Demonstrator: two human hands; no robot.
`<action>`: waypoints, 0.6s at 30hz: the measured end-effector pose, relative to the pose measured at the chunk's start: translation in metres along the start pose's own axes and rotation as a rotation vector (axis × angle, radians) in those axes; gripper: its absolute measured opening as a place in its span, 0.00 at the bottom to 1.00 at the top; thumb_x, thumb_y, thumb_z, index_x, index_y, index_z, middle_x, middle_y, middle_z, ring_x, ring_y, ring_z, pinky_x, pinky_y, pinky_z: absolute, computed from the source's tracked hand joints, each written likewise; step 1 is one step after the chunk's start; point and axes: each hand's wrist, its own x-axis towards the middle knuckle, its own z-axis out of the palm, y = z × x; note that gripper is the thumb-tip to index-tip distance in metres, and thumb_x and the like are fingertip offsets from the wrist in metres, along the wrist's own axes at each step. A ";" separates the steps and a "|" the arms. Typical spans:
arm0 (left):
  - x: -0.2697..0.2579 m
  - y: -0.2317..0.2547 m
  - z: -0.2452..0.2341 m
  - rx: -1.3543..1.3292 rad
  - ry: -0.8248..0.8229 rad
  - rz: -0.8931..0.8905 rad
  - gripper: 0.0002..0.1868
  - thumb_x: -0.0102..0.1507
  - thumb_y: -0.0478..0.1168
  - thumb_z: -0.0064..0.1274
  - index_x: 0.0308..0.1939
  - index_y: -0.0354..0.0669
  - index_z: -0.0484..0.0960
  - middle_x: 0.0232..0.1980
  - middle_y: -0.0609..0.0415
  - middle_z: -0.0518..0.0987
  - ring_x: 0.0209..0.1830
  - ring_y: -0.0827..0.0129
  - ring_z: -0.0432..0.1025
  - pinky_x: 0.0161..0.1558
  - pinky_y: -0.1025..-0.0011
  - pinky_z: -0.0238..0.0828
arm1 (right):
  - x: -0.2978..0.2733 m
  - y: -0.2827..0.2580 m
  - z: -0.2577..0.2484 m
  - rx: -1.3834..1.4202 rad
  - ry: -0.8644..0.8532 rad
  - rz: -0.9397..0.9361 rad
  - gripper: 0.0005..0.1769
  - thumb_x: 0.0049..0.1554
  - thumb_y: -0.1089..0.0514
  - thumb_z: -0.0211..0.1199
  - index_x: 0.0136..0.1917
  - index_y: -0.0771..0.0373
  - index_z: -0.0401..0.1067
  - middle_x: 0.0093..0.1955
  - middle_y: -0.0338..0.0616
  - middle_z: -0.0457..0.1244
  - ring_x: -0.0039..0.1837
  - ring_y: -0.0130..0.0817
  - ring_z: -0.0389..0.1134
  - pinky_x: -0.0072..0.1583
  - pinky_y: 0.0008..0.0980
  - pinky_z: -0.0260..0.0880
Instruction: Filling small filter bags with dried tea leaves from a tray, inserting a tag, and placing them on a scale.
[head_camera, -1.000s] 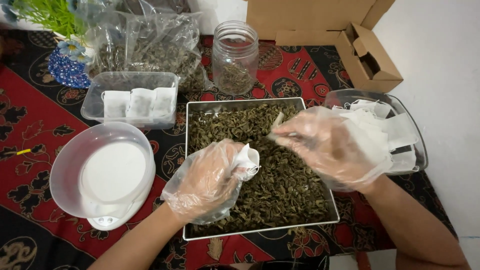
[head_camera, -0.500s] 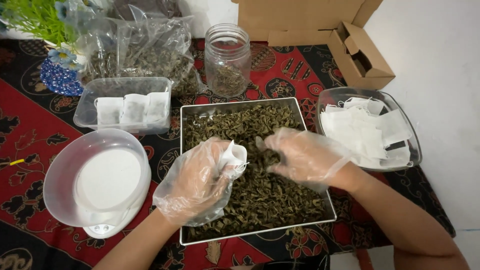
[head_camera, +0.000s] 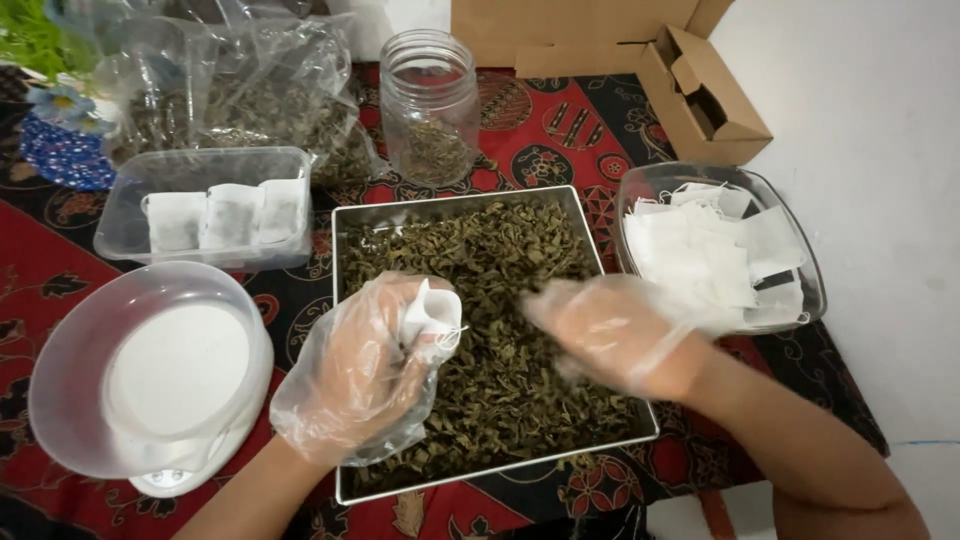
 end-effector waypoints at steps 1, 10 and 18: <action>0.001 -0.001 0.000 -0.003 -0.001 0.001 0.18 0.68 0.48 0.38 0.53 0.46 0.77 0.44 0.54 0.80 0.41 0.63 0.76 0.44 0.65 0.72 | 0.007 0.001 0.001 0.000 -0.001 0.003 0.23 0.56 0.56 0.68 0.60 0.58 0.62 0.47 0.40 0.66 0.44 0.32 0.73 0.41 0.28 0.80; 0.004 0.001 -0.002 0.013 -0.069 -0.130 0.21 0.65 0.51 0.39 0.51 0.46 0.81 0.43 0.56 0.80 0.38 0.64 0.77 0.42 0.66 0.71 | 0.029 0.037 0.019 0.416 0.631 -0.283 0.12 0.60 0.61 0.58 0.56 0.68 0.71 0.51 0.55 0.66 0.44 0.36 0.76 0.43 0.23 0.80; -0.001 -0.010 0.000 0.038 -0.025 -0.073 0.17 0.66 0.47 0.40 0.51 0.41 0.76 0.42 0.52 0.77 0.39 0.60 0.74 0.42 0.62 0.68 | 0.009 0.000 0.027 1.587 -0.057 -0.085 0.12 0.59 0.56 0.60 0.53 0.60 0.78 0.37 0.40 0.71 0.31 0.30 0.70 0.31 0.24 0.74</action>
